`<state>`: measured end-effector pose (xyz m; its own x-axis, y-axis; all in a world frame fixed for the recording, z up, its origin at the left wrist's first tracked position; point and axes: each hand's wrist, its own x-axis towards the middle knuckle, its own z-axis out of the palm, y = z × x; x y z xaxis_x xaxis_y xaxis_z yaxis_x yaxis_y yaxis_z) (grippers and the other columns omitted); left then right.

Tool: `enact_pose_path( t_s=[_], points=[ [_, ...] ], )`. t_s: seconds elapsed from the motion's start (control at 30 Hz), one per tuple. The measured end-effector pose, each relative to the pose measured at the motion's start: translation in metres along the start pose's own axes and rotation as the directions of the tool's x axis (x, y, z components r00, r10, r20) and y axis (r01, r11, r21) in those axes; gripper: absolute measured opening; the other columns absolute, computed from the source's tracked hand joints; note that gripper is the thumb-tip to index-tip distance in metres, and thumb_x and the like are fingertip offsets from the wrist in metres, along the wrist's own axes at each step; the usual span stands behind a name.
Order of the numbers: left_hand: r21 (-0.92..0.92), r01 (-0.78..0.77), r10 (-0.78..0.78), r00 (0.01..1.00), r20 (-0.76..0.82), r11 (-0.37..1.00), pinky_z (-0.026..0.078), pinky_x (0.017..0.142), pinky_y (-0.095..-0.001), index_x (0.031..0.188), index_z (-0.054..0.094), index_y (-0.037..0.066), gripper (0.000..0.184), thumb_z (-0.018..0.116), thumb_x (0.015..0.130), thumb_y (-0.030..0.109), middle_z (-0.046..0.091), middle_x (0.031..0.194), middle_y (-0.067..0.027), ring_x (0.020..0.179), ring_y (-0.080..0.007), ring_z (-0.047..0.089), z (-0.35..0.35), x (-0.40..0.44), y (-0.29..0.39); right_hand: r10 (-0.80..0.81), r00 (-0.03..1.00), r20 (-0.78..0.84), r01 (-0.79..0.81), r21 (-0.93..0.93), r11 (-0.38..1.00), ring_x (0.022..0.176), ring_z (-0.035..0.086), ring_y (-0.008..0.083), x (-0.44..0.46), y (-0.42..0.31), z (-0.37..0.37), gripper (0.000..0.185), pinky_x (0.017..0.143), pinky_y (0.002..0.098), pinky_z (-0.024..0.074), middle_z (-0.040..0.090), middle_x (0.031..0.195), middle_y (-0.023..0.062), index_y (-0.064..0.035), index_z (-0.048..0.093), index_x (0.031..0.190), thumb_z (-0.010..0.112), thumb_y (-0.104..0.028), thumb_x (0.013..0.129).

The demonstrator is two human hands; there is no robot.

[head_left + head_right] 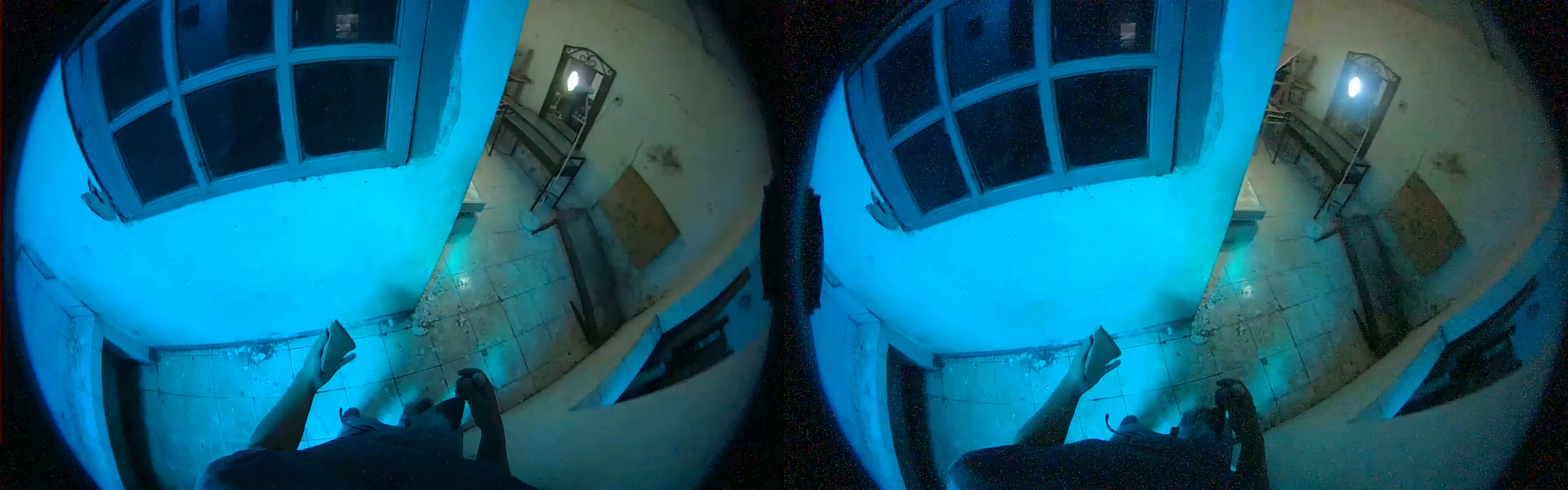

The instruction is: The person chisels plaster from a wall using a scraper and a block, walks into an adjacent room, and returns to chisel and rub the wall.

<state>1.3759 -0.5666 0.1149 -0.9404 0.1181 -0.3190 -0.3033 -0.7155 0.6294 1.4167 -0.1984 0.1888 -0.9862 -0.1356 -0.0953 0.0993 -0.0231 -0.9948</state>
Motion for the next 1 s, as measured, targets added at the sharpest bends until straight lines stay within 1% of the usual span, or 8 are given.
enact_pose_path(
  t_s=[0.27, 0.33, 0.4, 0.53, 0.63, 0.77, 0.83, 1.0],
  points=[
    [-0.34, 0.028, -0.097, 0.978, -0.187, 0.94, 0.049, 0.078, -0.0455, 0.105, 0.055, 0.011, 0.037, 0.05, 0.092, 0.045, 0.06, 0.098, -0.0138, 0.081, -0.0308, 0.06, -0.051, 0.102, -0.096, -0.006, 0.999, -0.037, 0.009, 0.056, 0.998, 0.053, 0.043, 0.0075, 0.162, -0.012, -0.11, 0.021, 0.049, 0.0241, 0.0385, 0.044, 0.061, -0.0013, -0.0004, 0.051, 0.103, 0.052, -0.02, 0.095],
    [0.623, -0.238, 0.3, 0.954, 0.006, 0.745, 0.047, 0.071, -0.044, 0.103, 0.054, 0.012, 0.045, 0.044, 0.091, 0.054, 0.058, 0.094, -0.0151, 0.076, -0.0316, 0.054, -0.08, 0.127, -0.135, -0.035, 0.999, 0.029, 0.034, 0.044, 0.998, 0.054, 0.043, 0.0074, 0.208, -0.014, -0.154, 0.02, 0.049, 0.024, 0.0385, 0.045, 0.062, -0.0016, -0.0009, 0.052, 0.103, 0.052, -0.019, 0.095],
    [-0.652, -0.246, -0.217, 0.81, -0.544, 0.717, 0.044, 0.07, -0.0449, 0.097, 0.053, 0.012, 0.057, 0.035, 0.088, 0.065, 0.055, 0.091, -0.015, 0.076, -0.0319, 0.049, -0.037, 0.132, -0.146, -0.048, 0.993, 0.104, 0.045, 0.034, 0.998, 0.054, 0.043, 0.0074, 0.253, -0.021, -0.194, 0.02, 0.05, 0.0239, 0.0384, 0.045, 0.063, -0.0019, -0.0014, 0.053, 0.104, 0.053, -0.019, 0.095],
    [-0.612, -0.491, -0.048, 0.755, -0.654, 0.62, 0.042, 0.075, -0.0494, 0.101, 0.058, 0.016, 0.059, 0.033, 0.086, 0.067, 0.057, 0.102, -0.0171, 0.086, -0.0352, 0.051, 0.02, 0.144, -0.157, -0.064, 0.964, 0.259, 0.069, -0.01, 0.998, 0.055, 0.043, 0.0073, 0.336, -0.049, -0.252, 0.019, 0.05, 0.0237, 0.0382, 0.046, 0.064, -0.0024, -0.0024, 0.054, 0.105, 0.053, -0.018, 0.094],
    [-0.614, -0.508, 0.726, 0.669, 0.16, 0.604, 0.041, 0.083, -0.0508, 0.102, 0.058, 0.014, 0.047, 0.046, 0.083, 0.056, 0.058, 0.107, -0.0177, 0.095, -0.0367, 0.053, -0.002, 0.181, -0.192, -0.074, 0.92, 0.386, 0.097, -0.039, 0.995, 0.055, 0.043, 0.0073, 0.396, -0.068, -0.277, 0.019, 0.051, 0.0235, 0.0381, 0.046, 0.065, -0.0029, -0.0031, 0.055, 0.105, 0.054, -0.018, 0.094],
    [-0.599, -0.621, 0.702, 0.7, -0.133, 0.506, 0.041, 0.088, -0.054, 0.111, 0.054, 0.012, 0.05, 0.049, 0.084, 0.054, 0.057, 0.11, -0.0175, 0.102, -0.0372, 0.052, 0.032, 0.203, -0.221, -0.161, 0.847, 0.506, 0.211, -0.043, 0.976, 0.055, 0.043, 0.0078, 0.483, -0.088, -0.274, 0.012, 0.049, 0.0246, 0.0371, 0.047, 0.065, -0.0018, -0.0046, 0.055, 0.103, 0.05, -0.007, 0.092],
    [-0.48, -0.691, 0.004, 0.572, -0.82, 0.541, 0.045, 0.082, -0.0538, 0.111, 0.053, 0.013, 0.047, 0.05, 0.085, 0.051, 0.056, 0.108, -0.0171, 0.097, -0.0365, 0.054, 0.074, 0.223, -0.216, -0.182, 0.811, 0.557, 0.224, -0.007, 0.975, 0.054, 0.041, 0.0077, 0.515, -0.097, -0.261, 0.012, 0.049, 0.0242, 0.0361, 0.045, 0.064, -0.0012, -0.0029, 0.052, 0.104, 0.048, -0.009, 0.094],
    [-0.55, -0.666, -0.049, 0.614, -0.788, 0.503, 0.046, 0.079, -0.052, 0.105, 0.054, 0.012, 0.041, 0.049, 0.086, 0.049, 0.056, 0.099, -0.0155, 0.089, -0.034, 0.054, 0.05, 0.31, -0.27, -0.243, 0.719, 0.651, 0.21, 0.131, 0.969, 0.062, 0.044, 0.0099, 0.589, -0.081, -0.251, 0.007, 0.061, 0.0241, 0.0397, 0.046, 0.07, 0.0017, -0.0021, 0.047, 0.095, 0.046, -0.009, 0.093]
  ],
)
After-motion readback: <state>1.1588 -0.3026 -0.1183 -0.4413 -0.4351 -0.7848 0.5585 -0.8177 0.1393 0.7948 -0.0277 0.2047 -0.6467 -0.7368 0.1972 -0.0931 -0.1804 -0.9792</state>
